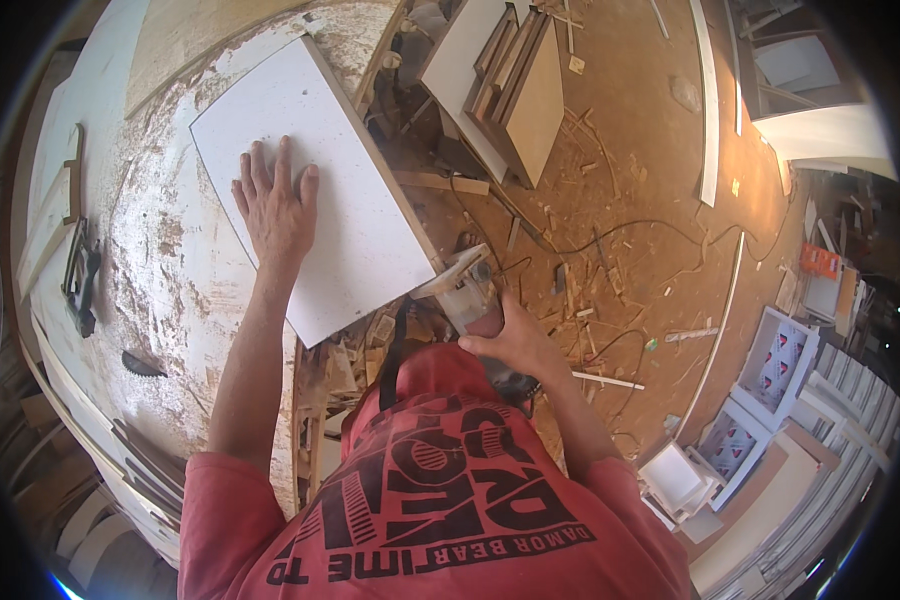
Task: The person uses a handheld router to trim the edges of several wooden boards on a workbench.
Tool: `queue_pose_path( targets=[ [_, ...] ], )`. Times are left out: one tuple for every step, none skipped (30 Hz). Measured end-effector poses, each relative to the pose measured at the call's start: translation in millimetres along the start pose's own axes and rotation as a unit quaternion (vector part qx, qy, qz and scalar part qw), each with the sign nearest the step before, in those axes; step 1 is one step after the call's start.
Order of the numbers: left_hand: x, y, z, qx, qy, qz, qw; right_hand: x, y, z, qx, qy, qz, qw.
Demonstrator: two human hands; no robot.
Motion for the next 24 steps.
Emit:
queue_pose_path(
  targets=[
    [-0.2,-0.2,0.1,-0.002,0.000,0.000,1.000,-0.8,-0.6,1.6,0.002,-0.011,-0.004,1.000],
    [-0.5,-0.5,0.6,-0.004,0.001,0.000,1.000,-1.8,-0.7,3.0,0.004,-0.021,-0.009,1.000],
    [-0.5,-0.4,0.7,-0.006,0.001,0.000,1.000,-3.0,-1.4,3.9,0.007,-0.032,-0.013,0.999],
    [-0.6,-0.2,0.6,-0.005,0.000,0.001,1.000,-4.2,-0.3,2.4,0.010,-0.030,-0.006,0.999],
    [-0.8,-0.3,0.5,-0.004,-0.001,0.002,1.000,-5.9,0.7,0.7,0.013,-0.027,0.001,1.000],
    [-1.0,0.1,0.8,-0.004,-0.002,0.004,1.000,-7.3,2.3,-1.6,0.015,-0.025,0.008,1.000],
    [-0.9,0.3,0.4,0.006,-0.003,0.004,1.000,-8.7,1.5,-4.0,0.008,-0.032,0.001,0.999],
    [-0.6,0.6,-0.1,0.015,-0.005,0.005,1.000,-10.1,0.8,-7.9,0.000,-0.038,-0.005,0.999],
    [0.5,1.2,0.2,0.024,-0.006,0.007,1.000,-11.0,1.0,-9.7,-0.009,-0.044,-0.010,0.999],
    [0.8,1.2,0.7,0.016,-0.003,0.005,1.000,-11.3,0.6,-9.1,-0.001,-0.039,-0.009,0.999],
    [0.8,1.3,1.4,0.009,0.001,0.002,1.000,-11.4,-1.0,-6.3,0.007,-0.035,-0.008,0.999],
    [1.0,2.4,0.6,0.004,0.005,0.002,1.000,-11.0,-2.4,-6.7,0.016,-0.028,-0.009,0.999],
    [1.2,3.7,0.6,-0.005,0.007,0.006,1.000,-11.0,-1.5,-7.8,0.008,-0.025,-0.006,1.000],
    [1.0,4.2,0.6,-0.013,0.009,0.010,1.000,-11.2,-0.3,-10.1,0.000,-0.023,-0.004,1.000],
    [0.9,4.6,1.4,-0.023,0.012,0.014,1.000,-11.5,1.2,-10.9,-0.009,-0.021,-0.001,1.000],
    [1.3,4.9,1.6,-0.026,0.012,0.016,0.999,-10.8,1.5,-11.1,-0.004,-0.019,-0.002,1.000],
    [1.9,5.2,1.5,-0.029,0.012,0.018,0.999,-9.2,1.4,-10.5,0.001,-0.016,-0.003,1.000],
    [1.7,5.5,2.1,-0.031,0.011,0.019,0.999,-8.8,0.7,-9.3,0.007,-0.015,-0.004,1.000],
    [1.7,5.9,2.6,-0.028,0.010,0.019,0.999,-8.7,0.9,-10.4,0.011,-0.007,0.000,1.000],
    [1.8,6.1,3.2,-0.024,0.009,0.020,0.999,-8.8,1.1,-11.7,0.014,0.001,0.005,1.000],
    [1.3,6.3,3.1,-0.020,0.008,0.020,1.000,-9.1,0.6,-13.4,0.019,0.009,0.009,1.000],
    [0.6,6.2,2.6,-0.015,0.007,0.021,1.000,-9.9,-0.4,-13.9,0.021,0.006,0.008,1.000],
    [0.1,6.2,2.2,-0.011,0.006,0.021,1.000,-10.8,-1.0,-15.4,0.023,0.003,0.007,1.000],
    [0.4,6.5,1.9,-0.006,0.006,0.023,1.000,-11.2,-0.9,-17.7,0.024,0.001,0.007,1.000]
  ],
)
Point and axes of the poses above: each hand's wrist, its own x-axis towards the middle knuckle, its own y-axis out of the back of the hand, z = x × y, the point moved 10 cm from there along x, towards the middle knuckle, and after that the axes turned 14 degrees about z, right-handed, at the moved point
